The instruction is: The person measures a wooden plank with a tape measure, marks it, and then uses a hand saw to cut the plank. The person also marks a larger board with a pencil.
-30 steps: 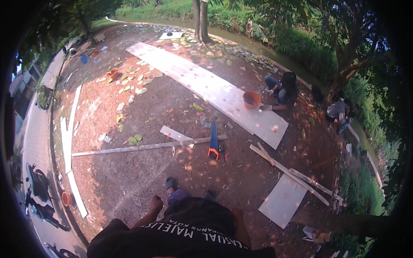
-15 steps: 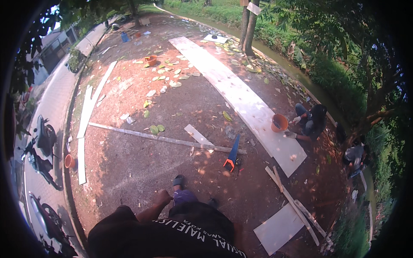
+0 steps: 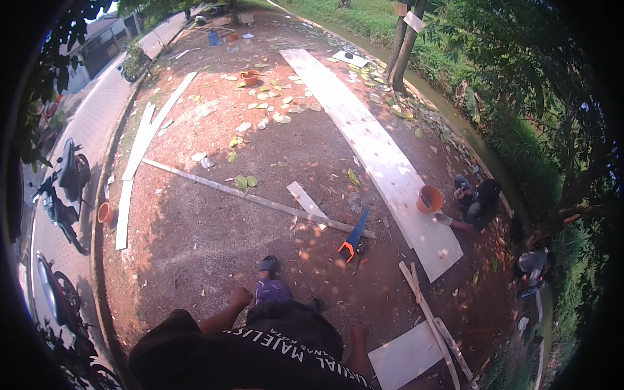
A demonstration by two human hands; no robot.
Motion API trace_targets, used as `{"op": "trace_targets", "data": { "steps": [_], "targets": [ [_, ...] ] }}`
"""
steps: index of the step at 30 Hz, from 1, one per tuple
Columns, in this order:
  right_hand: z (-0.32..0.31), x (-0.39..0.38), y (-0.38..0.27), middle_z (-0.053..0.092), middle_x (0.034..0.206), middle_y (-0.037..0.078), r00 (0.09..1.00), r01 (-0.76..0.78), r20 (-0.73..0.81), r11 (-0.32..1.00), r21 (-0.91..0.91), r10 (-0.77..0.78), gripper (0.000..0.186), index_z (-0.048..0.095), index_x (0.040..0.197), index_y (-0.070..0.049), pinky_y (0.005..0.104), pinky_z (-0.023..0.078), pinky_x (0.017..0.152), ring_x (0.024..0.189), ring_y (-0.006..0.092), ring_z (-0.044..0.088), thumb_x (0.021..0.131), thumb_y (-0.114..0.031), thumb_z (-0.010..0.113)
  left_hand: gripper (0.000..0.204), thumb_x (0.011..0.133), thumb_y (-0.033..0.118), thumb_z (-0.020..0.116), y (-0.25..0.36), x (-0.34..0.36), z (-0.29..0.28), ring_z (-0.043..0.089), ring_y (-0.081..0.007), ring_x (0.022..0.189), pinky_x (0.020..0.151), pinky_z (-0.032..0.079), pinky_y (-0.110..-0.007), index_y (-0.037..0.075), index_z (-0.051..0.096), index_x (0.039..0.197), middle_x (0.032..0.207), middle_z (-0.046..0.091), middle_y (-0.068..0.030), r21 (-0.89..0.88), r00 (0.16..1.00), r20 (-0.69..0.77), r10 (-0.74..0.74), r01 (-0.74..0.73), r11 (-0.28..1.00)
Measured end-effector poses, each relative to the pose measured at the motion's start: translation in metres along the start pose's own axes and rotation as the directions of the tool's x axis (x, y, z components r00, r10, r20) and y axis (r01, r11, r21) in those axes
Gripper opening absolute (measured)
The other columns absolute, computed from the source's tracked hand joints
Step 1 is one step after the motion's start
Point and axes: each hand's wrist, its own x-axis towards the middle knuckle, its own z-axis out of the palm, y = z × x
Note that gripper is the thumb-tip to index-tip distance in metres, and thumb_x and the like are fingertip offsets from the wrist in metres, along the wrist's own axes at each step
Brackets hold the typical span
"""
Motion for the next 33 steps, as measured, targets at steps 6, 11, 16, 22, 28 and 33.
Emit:
{"op": "trace_targets", "data": {
  "steps": [6,11,16,22,28,33],
  "targets": [
    [0.029,-0.070,-0.038,0.066,0.079,0.011,0.998,0.019,0.053,0.996,-0.083,-0.014,0.019,0.070,0.096,-0.004,0.0380,0.050,0.050,0.063,0.0222,0.065,0.088,-0.019,0.062,0.024,0.074,0.017,0.067,-0.025,-0.024,-0.014,0.071,-0.0405,0.097,0.089,0.056,-0.048,0.003,0.077,0.091,0.096,0.073,-0.0250,-0.145,0.952,-0.274,-0.139,0.102,0.984],
    [-0.012,-0.023,0.047,0.073,0.098,0.021,0.934,0.313,0.059,0.727,-0.611,-0.353,0.037,0.070,0.105,0.001,0.0453,0.056,0.077,0.089,0.0327,0.072,0.086,-0.029,0.062,0.025,0.074,0.017,0.067,0.028,-0.001,0.002,0.071,-0.0411,0.098,0.090,0.055,-0.049,0.004,0.078,0.093,0.098,0.073,-0.0256,-0.125,0.995,-0.093,0.032,-0.044,0.991],
    [0.034,-0.079,0.027,0.072,0.112,0.018,0.963,0.267,0.167,0.682,-0.681,-0.210,0.034,0.075,0.108,-0.013,0.0508,0.051,0.093,0.108,0.0386,0.067,0.089,-0.033,0.056,0.027,0.077,0.017,0.065,-0.007,-0.004,-0.021,0.070,-0.0418,0.100,0.091,0.055,-0.048,0.004,0.078,0.096,0.101,0.072,-0.0264,-0.070,0.998,-0.055,-0.001,-0.003,0.998],
    [0.023,-0.082,0.028,0.073,0.106,0.017,0.880,0.426,0.340,0.235,-0.874,-0.332,0.033,0.075,0.101,-0.011,0.0521,0.053,0.089,0.105,0.0365,0.069,0.085,-0.038,0.063,0.027,0.075,0.016,0.066,0.010,-0.002,-0.023,0.071,-0.0412,0.099,0.089,0.055,-0.048,0.003,0.078,0.095,0.100,0.073,-0.0258,0.011,1.000,-0.019,0.017,-0.017,1.000],
    [0.008,-0.057,0.066,0.074,0.094,0.017,0.836,0.474,0.274,0.373,-0.798,-0.475,0.034,0.076,0.098,-0.007,0.0482,0.055,0.079,0.089,0.0330,0.073,0.083,-0.037,0.067,0.027,0.072,0.014,0.067,0.037,-0.026,-0.036,0.071,-0.0407,0.097,0.087,0.055,-0.046,0.001,0.076,0.094,0.097,0.073,-0.0258,-0.026,0.981,-0.190,0.049,-0.055,0.998],
    [0.013,-0.051,0.089,0.073,0.086,0.018,0.856,0.421,0.090,0.583,-0.695,-0.510,0.029,0.077,0.093,-0.006,0.0457,0.056,0.071,0.078,0.0303,0.073,0.083,-0.032,0.067,0.026,0.072,0.016,0.067,0.021,-0.004,-0.025,0.072,-0.0407,0.092,0.086,0.056,-0.047,0.002,0.078,0.091,0.093,0.073,-0.0254,-0.003,0.992,-0.072,0.107,-0.107,0.994]
  ]
}}
